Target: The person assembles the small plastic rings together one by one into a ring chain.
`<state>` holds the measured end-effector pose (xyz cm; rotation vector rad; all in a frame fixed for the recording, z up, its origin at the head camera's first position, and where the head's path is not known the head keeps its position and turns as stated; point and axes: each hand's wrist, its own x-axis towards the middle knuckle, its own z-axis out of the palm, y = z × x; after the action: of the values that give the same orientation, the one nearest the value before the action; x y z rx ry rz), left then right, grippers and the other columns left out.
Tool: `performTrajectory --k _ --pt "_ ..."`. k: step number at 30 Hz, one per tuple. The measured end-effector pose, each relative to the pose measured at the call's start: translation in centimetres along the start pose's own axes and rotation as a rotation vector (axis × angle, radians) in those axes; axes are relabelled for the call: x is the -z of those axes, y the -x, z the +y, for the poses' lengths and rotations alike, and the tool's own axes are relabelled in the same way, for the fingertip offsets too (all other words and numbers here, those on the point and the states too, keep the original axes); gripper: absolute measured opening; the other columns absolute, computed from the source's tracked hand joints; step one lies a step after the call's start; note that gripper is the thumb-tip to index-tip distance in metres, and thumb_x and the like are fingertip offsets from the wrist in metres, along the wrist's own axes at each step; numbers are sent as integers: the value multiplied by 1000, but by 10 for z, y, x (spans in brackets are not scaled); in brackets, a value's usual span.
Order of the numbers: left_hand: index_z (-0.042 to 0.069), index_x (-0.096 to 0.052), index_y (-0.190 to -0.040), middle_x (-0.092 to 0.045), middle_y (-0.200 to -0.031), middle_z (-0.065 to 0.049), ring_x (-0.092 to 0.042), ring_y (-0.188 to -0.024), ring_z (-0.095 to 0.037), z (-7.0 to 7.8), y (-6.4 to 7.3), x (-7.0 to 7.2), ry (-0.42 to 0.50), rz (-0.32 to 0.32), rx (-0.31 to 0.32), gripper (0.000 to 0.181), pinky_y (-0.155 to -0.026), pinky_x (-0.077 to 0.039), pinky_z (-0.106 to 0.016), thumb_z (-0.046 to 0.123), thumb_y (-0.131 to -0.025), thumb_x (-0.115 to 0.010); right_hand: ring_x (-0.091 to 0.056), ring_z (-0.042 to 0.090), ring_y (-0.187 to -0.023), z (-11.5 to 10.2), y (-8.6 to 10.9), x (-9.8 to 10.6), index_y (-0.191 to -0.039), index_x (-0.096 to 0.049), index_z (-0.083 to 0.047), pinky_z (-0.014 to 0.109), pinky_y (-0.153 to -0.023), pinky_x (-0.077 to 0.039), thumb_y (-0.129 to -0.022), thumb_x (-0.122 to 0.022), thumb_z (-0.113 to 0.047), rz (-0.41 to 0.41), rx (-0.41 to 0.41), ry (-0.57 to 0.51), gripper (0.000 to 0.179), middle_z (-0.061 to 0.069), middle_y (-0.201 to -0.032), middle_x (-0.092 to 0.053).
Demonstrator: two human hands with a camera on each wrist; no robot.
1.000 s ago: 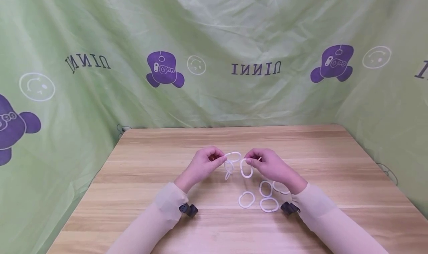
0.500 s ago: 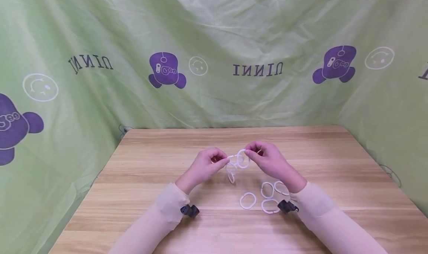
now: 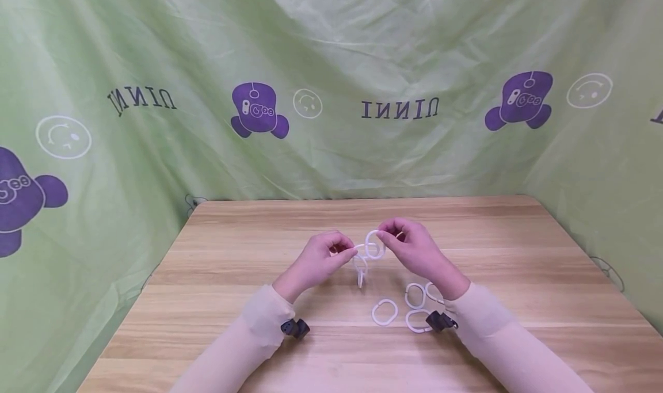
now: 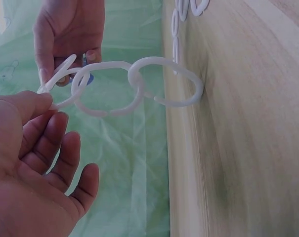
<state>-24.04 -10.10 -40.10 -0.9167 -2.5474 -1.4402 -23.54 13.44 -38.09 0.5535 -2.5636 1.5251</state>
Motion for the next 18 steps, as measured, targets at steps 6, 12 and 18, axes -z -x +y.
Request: performTrajectory --k 6,12,18 --pt "12 -71 -91 -65 -82 8 -60 -77 -12 1 1 0 -17 3 -18 8 -72 -52 -36 19 -93 -70 -55 21 -71 1 0 -4 -98 -67 -9 29 -59 -47 -96 -65 -19 12 6 17 10 3 -83 -63" --pt "11 -71 -91 -64 -82 8 -60 -77 -11 3 2 0 -24 -1 -44 7 -72 -50 -31 18 -93 -70 -55 20 -71 3 -1 -8 -98 -67 -9 29 -60 -47 -96 -65 -18 26 16 30 10 2 -83 -63" --pt "11 -72 -90 -64 -83 7 -59 -78 -8 6 2 -2 -8 -40 -61 5 -74 -50 -39 16 -91 -71 -55 20 -72 3 0 -10 -97 -67 -9 29 -61 -47 -96 -65 -18 47 9 9 10 2 -83 -62"
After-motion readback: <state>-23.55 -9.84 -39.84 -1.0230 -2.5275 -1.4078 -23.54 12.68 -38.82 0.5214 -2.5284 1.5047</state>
